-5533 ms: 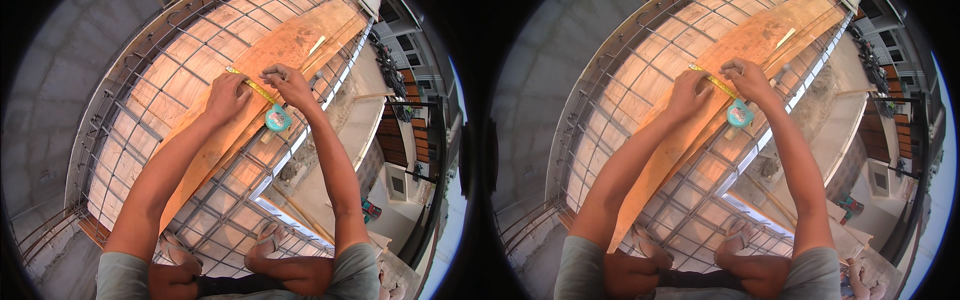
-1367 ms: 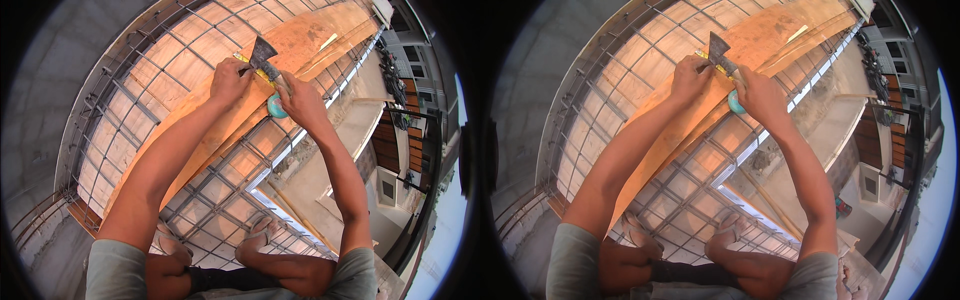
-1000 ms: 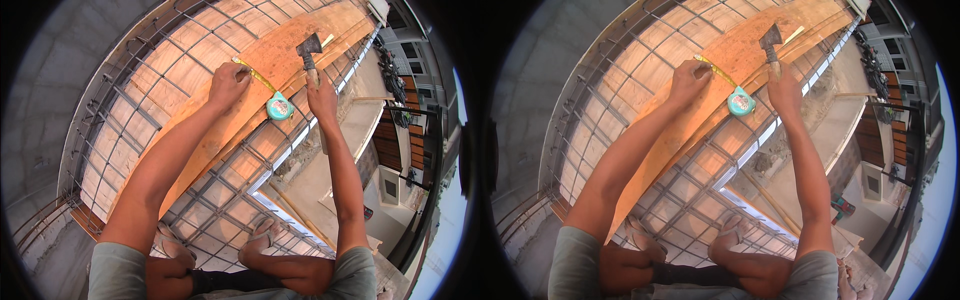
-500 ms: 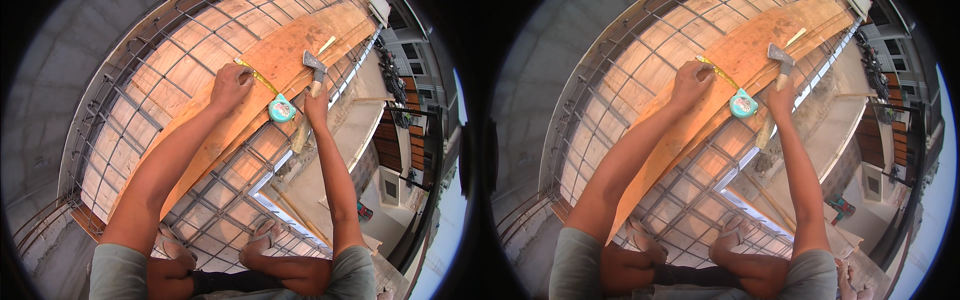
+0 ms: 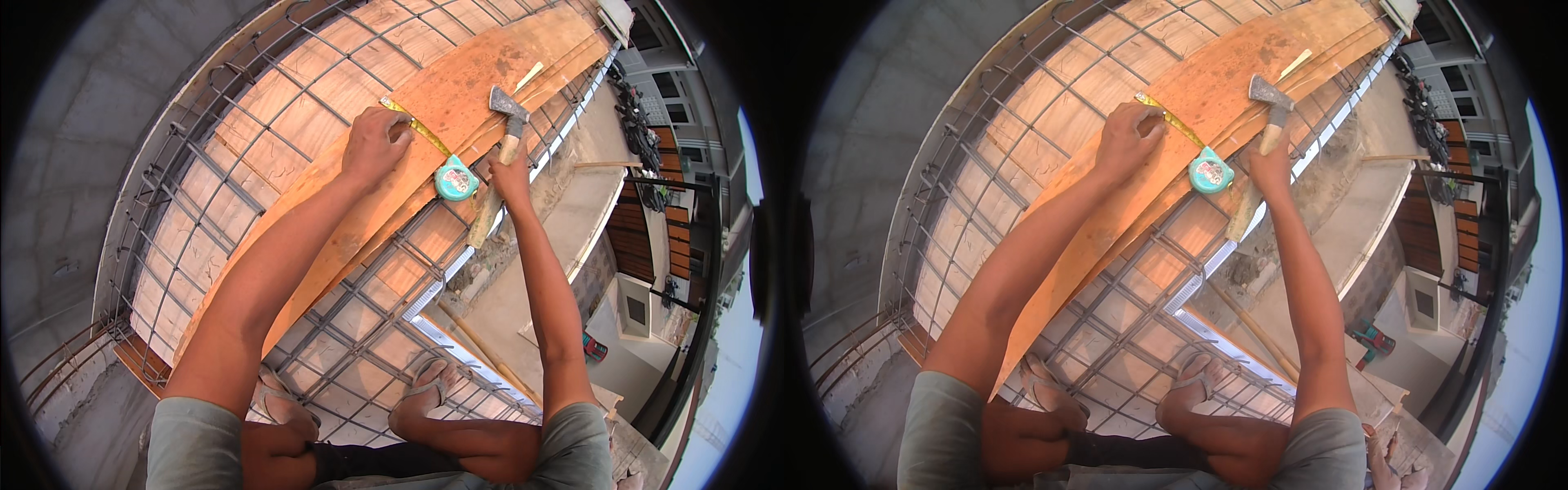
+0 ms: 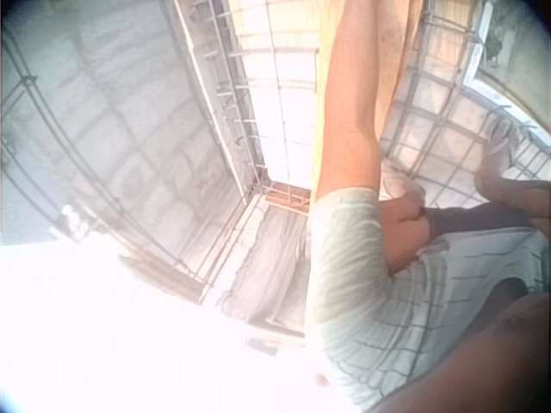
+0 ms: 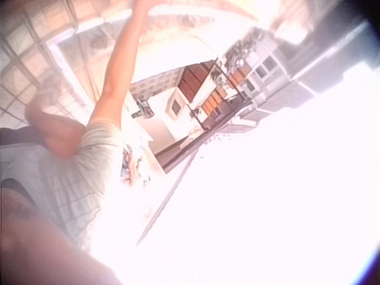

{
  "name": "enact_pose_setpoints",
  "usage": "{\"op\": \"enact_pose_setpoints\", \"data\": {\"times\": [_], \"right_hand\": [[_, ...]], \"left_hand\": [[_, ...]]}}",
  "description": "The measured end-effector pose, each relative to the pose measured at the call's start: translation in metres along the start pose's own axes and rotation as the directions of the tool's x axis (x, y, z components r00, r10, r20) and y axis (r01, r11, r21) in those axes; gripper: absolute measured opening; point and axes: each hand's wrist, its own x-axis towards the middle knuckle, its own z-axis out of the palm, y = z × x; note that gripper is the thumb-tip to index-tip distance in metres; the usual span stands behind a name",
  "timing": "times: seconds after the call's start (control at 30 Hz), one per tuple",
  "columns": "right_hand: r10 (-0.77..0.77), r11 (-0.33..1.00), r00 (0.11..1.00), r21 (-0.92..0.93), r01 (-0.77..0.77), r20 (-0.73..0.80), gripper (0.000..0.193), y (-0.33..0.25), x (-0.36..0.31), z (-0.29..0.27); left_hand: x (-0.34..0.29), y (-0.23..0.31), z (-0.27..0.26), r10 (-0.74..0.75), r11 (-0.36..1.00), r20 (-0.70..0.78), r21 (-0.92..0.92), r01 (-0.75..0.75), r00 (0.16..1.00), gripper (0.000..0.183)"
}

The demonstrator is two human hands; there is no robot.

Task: The person measures, marks, and aligns wooden boards on a rebar-reinforced concrete beam frame using a tape measure and a hatchet, eventually hammering nails to secure the boards into place.

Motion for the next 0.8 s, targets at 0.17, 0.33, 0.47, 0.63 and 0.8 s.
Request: {"op": "enact_pose_setpoints", "data": {"times": [0.17,0.33,0.47,0.63,0.8], "right_hand": [[0.108,0.988,0.994,0.113,-0.108,0.010,0.062,-0.015,-0.001,-0.010],[0.160,0.844,0.986,0.510,-0.166,0.056,0.048,-0.070,-0.024,-0.028],[0.140,0.819,0.940,0.497,-0.287,0.312,0.060,-0.112,-0.047,-0.046],[-0.122,0.807,0.773,0.515,-0.288,0.622,0.049,-0.152,-0.075,-0.046],[-0.199,0.773,0.732,0.563,-0.291,0.652,0.045,-0.155,-0.092,-0.035]], "left_hand": [[-0.002,-0.002,-0.001,-0.037,0.999,0.024,-0.035,0.038,0.999,0.022],[-0.001,-0.002,0.000,0.006,1.000,0.004,0.005,-0.006,1.000,0.020],[0.001,-0.002,-0.002,-0.017,1.000,0.000,-0.006,0.017,1.000,0.019],[0.002,-0.003,-0.003,-0.091,0.994,0.041,-0.055,0.093,0.995,0.018],[0.002,0.000,0.000,-0.102,0.991,0.026,-0.082,0.104,0.994,0.018]]}}
